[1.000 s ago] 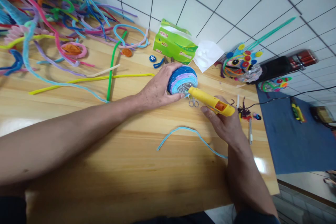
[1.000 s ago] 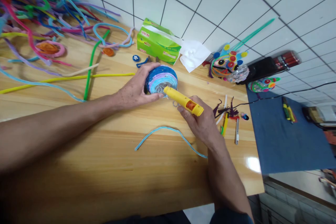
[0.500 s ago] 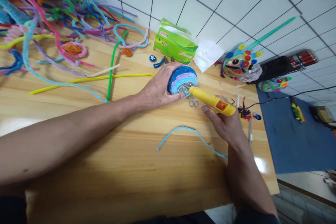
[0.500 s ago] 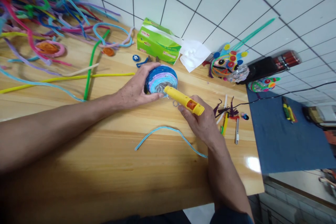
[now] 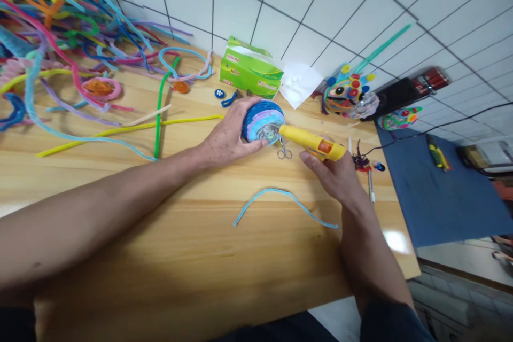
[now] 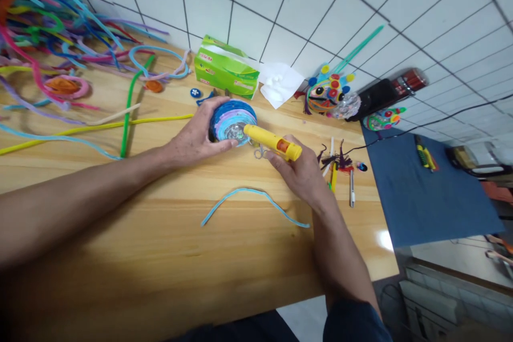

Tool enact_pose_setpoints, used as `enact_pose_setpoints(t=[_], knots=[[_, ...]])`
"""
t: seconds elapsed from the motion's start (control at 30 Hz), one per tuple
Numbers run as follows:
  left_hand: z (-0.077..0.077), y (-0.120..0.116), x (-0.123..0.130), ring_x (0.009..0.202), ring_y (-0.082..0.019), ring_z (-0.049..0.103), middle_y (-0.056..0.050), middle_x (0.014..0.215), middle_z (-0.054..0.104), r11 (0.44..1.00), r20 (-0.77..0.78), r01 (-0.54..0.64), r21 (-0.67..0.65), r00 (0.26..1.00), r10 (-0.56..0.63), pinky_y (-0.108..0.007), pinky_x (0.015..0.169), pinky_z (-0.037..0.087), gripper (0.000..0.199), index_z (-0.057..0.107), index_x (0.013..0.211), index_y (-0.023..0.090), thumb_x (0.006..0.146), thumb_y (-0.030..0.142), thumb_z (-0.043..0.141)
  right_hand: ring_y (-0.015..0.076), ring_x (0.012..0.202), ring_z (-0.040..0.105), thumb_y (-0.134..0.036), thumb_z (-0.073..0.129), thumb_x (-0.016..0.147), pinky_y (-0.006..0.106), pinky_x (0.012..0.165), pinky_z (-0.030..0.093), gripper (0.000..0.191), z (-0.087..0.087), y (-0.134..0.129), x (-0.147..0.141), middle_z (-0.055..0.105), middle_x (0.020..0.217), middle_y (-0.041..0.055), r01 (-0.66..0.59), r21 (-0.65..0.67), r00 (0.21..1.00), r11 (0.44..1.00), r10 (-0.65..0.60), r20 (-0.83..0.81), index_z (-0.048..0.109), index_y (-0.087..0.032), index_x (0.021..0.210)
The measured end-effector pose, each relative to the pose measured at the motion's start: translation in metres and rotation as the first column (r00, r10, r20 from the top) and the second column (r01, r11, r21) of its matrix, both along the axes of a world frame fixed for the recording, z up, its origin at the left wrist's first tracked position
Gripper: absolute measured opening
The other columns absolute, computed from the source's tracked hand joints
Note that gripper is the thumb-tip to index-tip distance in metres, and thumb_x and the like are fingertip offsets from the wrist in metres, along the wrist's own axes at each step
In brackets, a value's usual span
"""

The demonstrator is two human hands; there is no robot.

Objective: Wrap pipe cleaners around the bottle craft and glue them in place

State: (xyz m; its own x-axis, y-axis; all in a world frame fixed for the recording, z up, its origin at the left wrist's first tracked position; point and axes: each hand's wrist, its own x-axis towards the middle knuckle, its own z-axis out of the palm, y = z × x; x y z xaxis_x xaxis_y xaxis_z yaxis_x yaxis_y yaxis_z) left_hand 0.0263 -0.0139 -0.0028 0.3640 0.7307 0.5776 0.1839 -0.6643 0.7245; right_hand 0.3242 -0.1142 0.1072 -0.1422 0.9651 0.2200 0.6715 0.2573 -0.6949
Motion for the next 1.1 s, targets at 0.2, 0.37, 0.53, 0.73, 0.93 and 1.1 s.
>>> enact_pose_setpoints(t=[0.2, 0.37, 0.53, 0.73, 0.93, 1.1], knots=[[0.0, 0.002, -0.001, 0.168, -0.045, 0.064, -0.021, 0.178, 0.062, 0.999, -0.035, -0.028, -0.019, 0.999, 0.027, -0.064, 0.146, 0.055, 0.103, 0.048, 0.177, 0.023, 0.094, 0.053, 0.101, 0.0206, 0.083, 0.067, -0.063, 0.082, 0.093, 0.033, 0.073, 0.055, 0.037, -0.019, 0.032, 0.027, 0.079, 0.099, 0.0032, 0.378, 0.023, 0.889, 0.926, -0.355, -0.29, 0.076, -0.027, 0.102], [0.003, 0.002, -0.002, 0.169, -0.046, 0.064, -0.022, 0.178, 0.062, 0.997, -0.064, -0.041, -0.059, 0.997, 0.037, -0.066, 0.146, 0.056, 0.103, 0.048, 0.177, 0.022, 0.094, 0.053, 0.1, 0.0328, 0.107, 0.08, -0.064, 0.074, 0.089, 0.05, 0.106, 0.067, 0.041, -0.058, 0.064, 0.047, 0.089, 0.108, 0.0096, 0.517, -0.084, 0.844, 0.852, -0.523, -0.114, 0.077, -0.026, 0.104], [0.005, 0.003, -0.002, 0.168, -0.046, 0.065, -0.021, 0.178, 0.062, 0.996, -0.047, -0.037, -0.081, 0.998, 0.033, -0.064, 0.147, 0.055, 0.105, 0.049, 0.175, 0.024, 0.092, 0.06, 0.101, 0.0417, 0.131, 0.083, -0.058, 0.073, 0.092, 0.056, 0.121, 0.063, 0.046, -0.074, 0.077, 0.052, 0.091, 0.127, 0.0167, 0.531, -0.103, 0.846, 0.841, -0.533, 0.009, 0.084, -0.022, 0.118], [0.002, 0.006, 0.0, 0.17, -0.046, 0.064, -0.023, 0.179, 0.062, 0.995, -0.036, -0.033, -0.089, 0.999, 0.03, -0.065, 0.15, 0.052, 0.105, 0.048, 0.174, 0.023, 0.091, 0.062, 0.099, 0.0398, 0.131, 0.077, -0.054, 0.085, 0.089, 0.058, 0.123, 0.063, 0.051, -0.063, 0.058, 0.067, 0.085, 0.138, 0.0209, 0.593, -0.022, 0.801, 0.805, -0.587, 0.118, 0.081, -0.019, 0.125], [-0.005, 0.012, 0.003, 0.166, -0.047, 0.065, -0.024, 0.176, 0.064, 0.999, 0.013, -0.012, -0.052, 1.0, 0.013, -0.068, 0.147, 0.053, 0.111, 0.05, 0.174, 0.021, 0.089, 0.072, 0.099, 0.0304, 0.108, 0.078, -0.047, 0.084, 0.1, 0.053, 0.11, 0.067, 0.033, -0.042, -0.022, 0.036, 0.085, 0.123, 0.0106, 0.179, 0.119, 0.967, 0.977, -0.196, 0.162, 0.084, -0.026, 0.126], [-0.004, 0.013, 0.004, 0.167, -0.047, 0.063, -0.024, 0.175, 0.064, 0.998, 0.013, -0.025, -0.049, 1.0, 0.026, -0.069, 0.146, 0.051, 0.113, 0.052, 0.173, 0.022, 0.087, 0.078, 0.1, 0.034, 0.128, 0.078, -0.036, 0.084, 0.111, 0.056, 0.121, 0.063, 0.023, -0.05, -0.058, -0.033, 0.086, 0.132, 0.0125, -0.232, -0.107, 0.946, 0.967, 0.25, 0.207, 0.087, -0.029, 0.133]])
